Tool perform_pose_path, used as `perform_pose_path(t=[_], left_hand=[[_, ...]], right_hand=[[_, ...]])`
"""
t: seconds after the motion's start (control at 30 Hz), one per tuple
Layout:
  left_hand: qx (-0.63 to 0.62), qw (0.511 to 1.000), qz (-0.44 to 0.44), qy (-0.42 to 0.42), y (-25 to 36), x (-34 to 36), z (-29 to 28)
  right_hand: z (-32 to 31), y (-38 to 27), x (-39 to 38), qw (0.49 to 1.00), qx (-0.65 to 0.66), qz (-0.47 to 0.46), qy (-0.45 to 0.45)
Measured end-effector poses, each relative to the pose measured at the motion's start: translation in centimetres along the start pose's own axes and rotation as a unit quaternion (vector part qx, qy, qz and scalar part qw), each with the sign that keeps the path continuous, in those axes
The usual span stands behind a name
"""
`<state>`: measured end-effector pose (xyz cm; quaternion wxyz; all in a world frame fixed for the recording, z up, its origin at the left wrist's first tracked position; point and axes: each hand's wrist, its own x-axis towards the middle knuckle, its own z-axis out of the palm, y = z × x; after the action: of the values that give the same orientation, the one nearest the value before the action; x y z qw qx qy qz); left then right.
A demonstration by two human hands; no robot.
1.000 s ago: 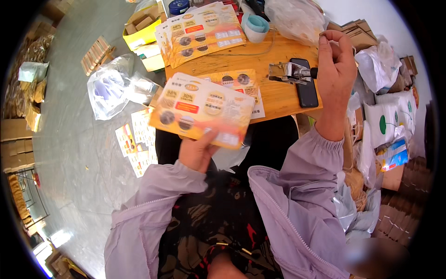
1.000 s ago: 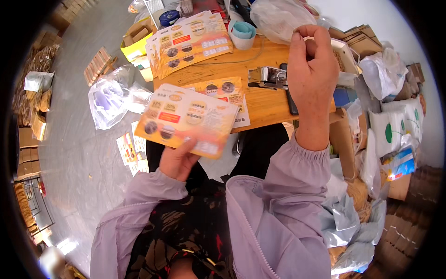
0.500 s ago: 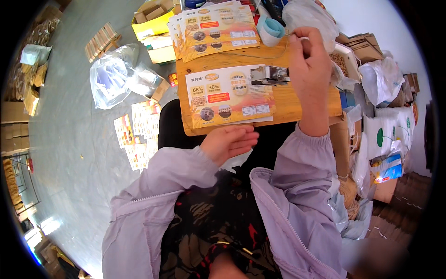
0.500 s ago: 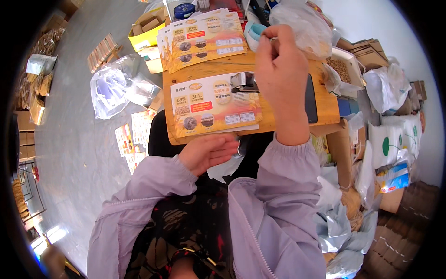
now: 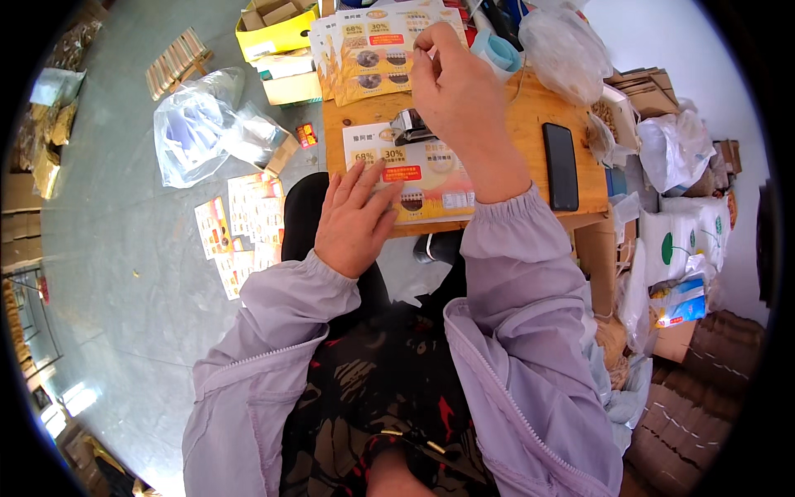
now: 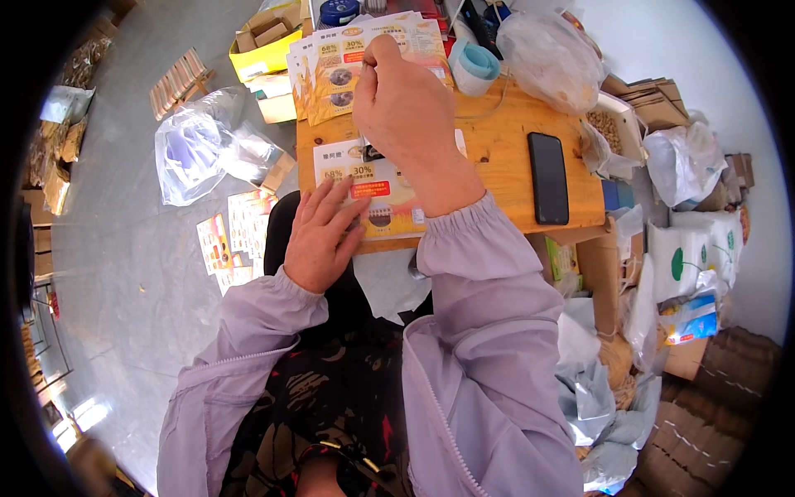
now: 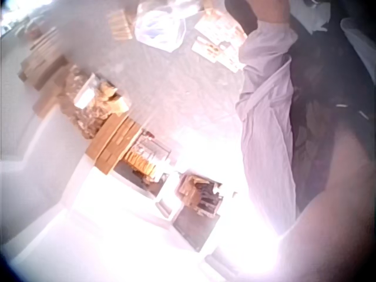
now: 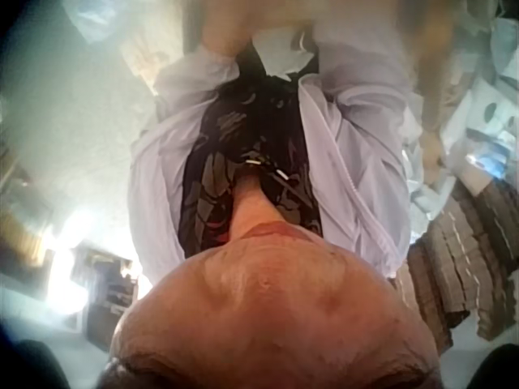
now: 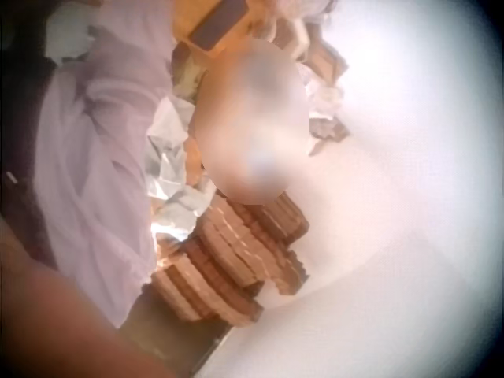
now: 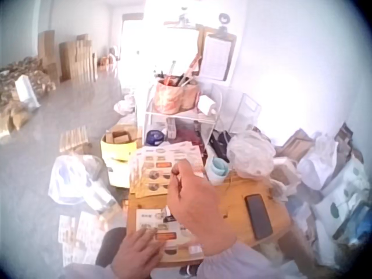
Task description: The person sits on the floor and uses a handheld heat sealer to seal the top of multiple small, flat, yellow food packages. They repeatedly pick up a package, align the sealer, press down to seal, and place the finished package into a pile.
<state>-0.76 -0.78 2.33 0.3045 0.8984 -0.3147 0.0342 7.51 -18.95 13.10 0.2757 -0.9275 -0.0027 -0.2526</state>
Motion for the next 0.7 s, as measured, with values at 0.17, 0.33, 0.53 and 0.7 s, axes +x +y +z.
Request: perform_pose_path(t=[0.17,0.33,0.53,0.7], left_hand=[[0.001,1.0,0.003,0.007,0.0,-0.1,-0.1],[-0.019,1.0,-0.002,0.015,-0.4,-0.2,0.0],[-0.075,0.982,-0.116,0.126,-1.8,-0.7,1.5],[-0.193,0.956,-0.196,0.099,-3.3,-1.8,0.9]], right_hand=[[1.1,1.1,0.4,0.999,-0.023,-0.022,-0.003],[3.0,2.6,-0.2,0.994,-0.084,0.009,-0.066],[1.5,2.2,0.5,0.998,-0.034,0.033,-0.052],[-3.2,2.1,0.8,0.994,0.08,0.064,0.038]])
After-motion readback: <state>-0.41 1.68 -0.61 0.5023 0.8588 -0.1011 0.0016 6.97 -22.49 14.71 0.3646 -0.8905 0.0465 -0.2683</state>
